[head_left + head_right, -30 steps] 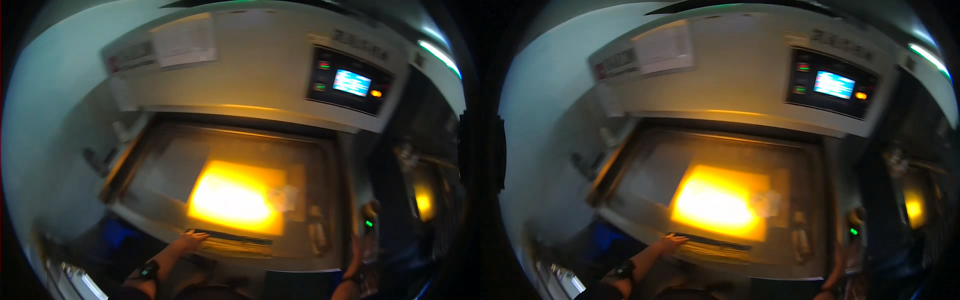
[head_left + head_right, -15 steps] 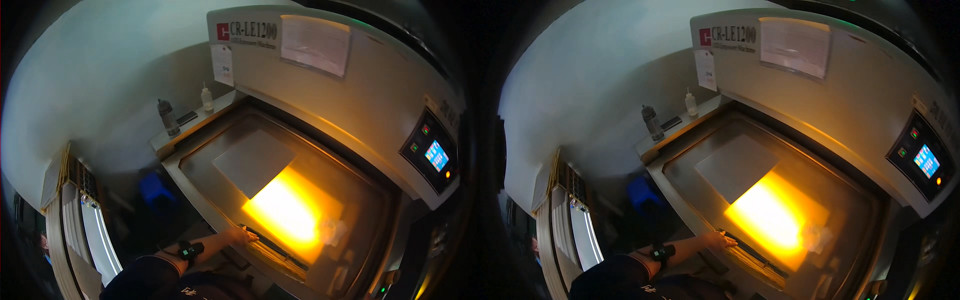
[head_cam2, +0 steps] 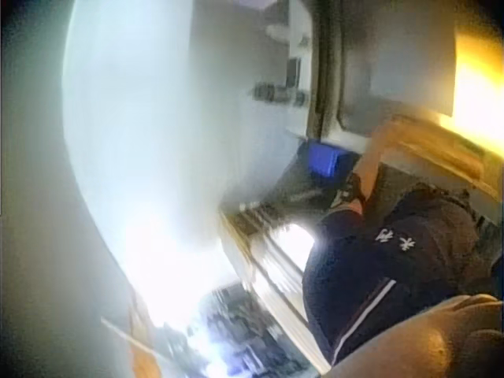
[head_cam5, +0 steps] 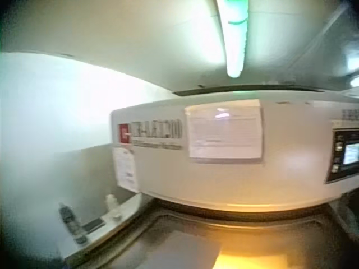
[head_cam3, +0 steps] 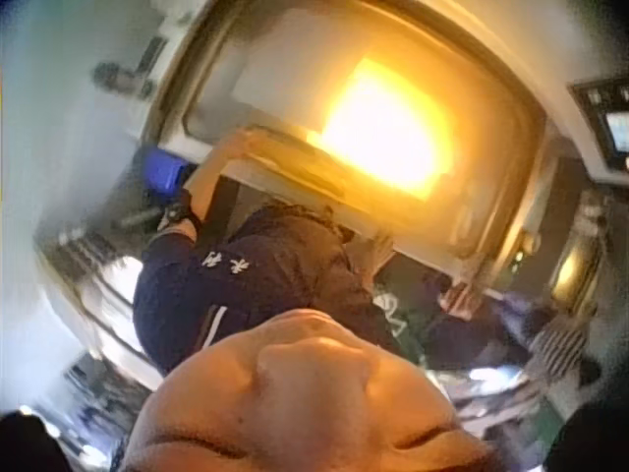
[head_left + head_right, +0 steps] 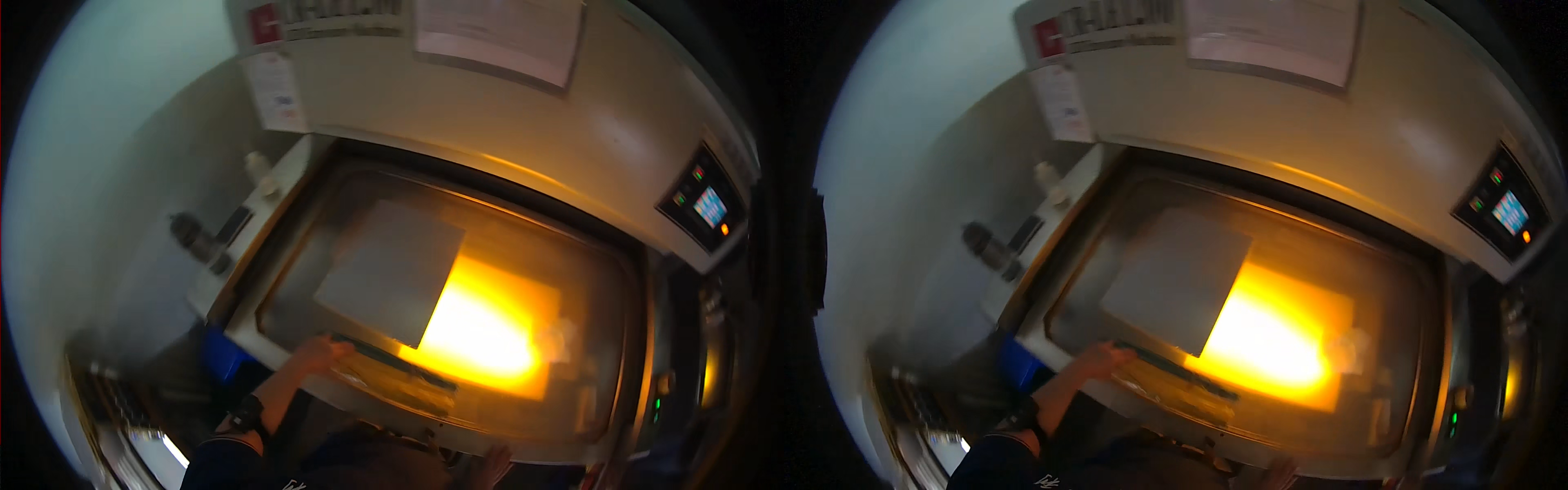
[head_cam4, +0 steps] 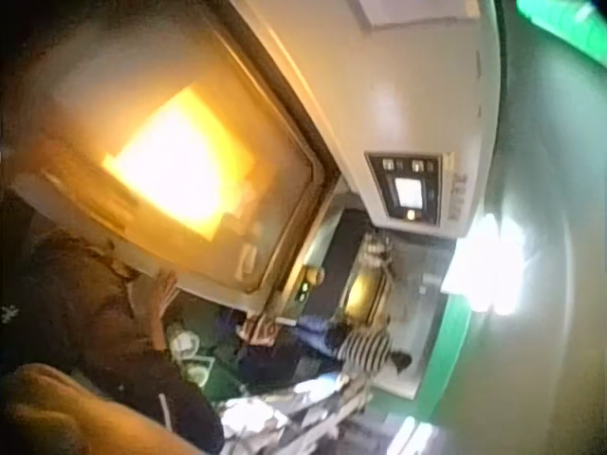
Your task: Operating an LED exposure machine to process circuit boards, including loading boards and film negatives and closing the machine lid.
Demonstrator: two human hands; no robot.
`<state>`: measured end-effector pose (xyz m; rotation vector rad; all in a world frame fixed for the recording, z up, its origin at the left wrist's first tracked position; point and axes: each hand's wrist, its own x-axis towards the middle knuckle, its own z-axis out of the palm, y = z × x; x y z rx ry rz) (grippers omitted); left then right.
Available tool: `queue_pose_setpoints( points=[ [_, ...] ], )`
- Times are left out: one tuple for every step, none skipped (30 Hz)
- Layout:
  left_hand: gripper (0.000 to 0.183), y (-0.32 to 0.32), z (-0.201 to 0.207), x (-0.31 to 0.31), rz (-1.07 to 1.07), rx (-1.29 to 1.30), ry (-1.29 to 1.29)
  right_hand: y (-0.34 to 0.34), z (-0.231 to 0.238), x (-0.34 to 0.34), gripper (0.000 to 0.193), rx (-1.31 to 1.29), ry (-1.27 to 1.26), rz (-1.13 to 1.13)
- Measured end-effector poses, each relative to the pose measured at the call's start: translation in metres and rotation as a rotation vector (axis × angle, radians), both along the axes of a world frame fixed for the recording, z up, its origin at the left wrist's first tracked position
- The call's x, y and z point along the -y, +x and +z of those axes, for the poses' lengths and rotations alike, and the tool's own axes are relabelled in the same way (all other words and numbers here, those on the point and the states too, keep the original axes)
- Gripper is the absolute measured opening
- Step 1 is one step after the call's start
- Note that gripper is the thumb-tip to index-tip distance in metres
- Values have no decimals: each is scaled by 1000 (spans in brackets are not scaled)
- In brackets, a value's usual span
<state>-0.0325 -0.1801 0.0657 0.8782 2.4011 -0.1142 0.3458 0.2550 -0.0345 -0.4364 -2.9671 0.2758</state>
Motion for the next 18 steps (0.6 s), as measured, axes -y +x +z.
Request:
queue_pose_setpoints(
  points=[
    [67, -33, -19, 27, -87, -96, 73, 10, -1, 31, 67, -17, -69, -88],
    [66, -69, -36, 48, -166, -194, 147, 16, -3, 61, 67, -46, -127, -176],
    [63, -101, -32, 34, -125, -215, 128, 28, -3, 82, 66, -72, -158, -296],
    [61, -132, -23, 13, -88, -233, 109, 42, -2, 103, 66, -95, -173, -420],
    [59, -174, -27, 13, 18, -183, 152, 47, -1, 124, 66, -135, -199, -511],
    [57, -217, -33, 0, 114, -122, 197, 53, 1, 141, 65, -172, -214, -606],
    [56, -249, -25, -33, 193, -80, 167, 60, 3, 156, 65, -208, -214, -702],
    [55, -274, -16, -70, 279, -46, 135, 65, 5, 168, 65, -239, -211, -782],
    [55, -286, -13, -111, 216, -40, 140, 68, 8, 178, 64, -262, -203, -854],
    [55, -293, -13, -154, 346, -69, 126, 67, 10, 188, 64, -281, -207, -920],
    [55, -301, -11, -183, 483, -105, 113, 59, 12, 199, 64, -296, -198, -973],
    [55, -308, -19, -200, 428, -103, 131, 50, 16, 196, 69, -270, -347, -1024],
    [55, -309, -38, -205, 476, -179, 226, 44, 16, 191, 74, -250, -495, -1054],
    [54, -302, -55, -204, 538, -243, 314, 39, 10, 190, 76, -173, -402, -924],
    [55, -295, -59, -207, 438, -178, 363, 38, 7, 189, 78, -89, -301, -801],
    [56, -289, -58, -204, 344, -117, 410, 23, 20, 188, 80, -135, -349, -756],
    [58, -273, -57, -202, 205, -76, 453, -6, 47, 181, 82, -179, -393, -714],
    [60, -257, -48, -190, 76, -47, 493, -27, 59, 174, 86, -136, -409, -744]
  ],
)
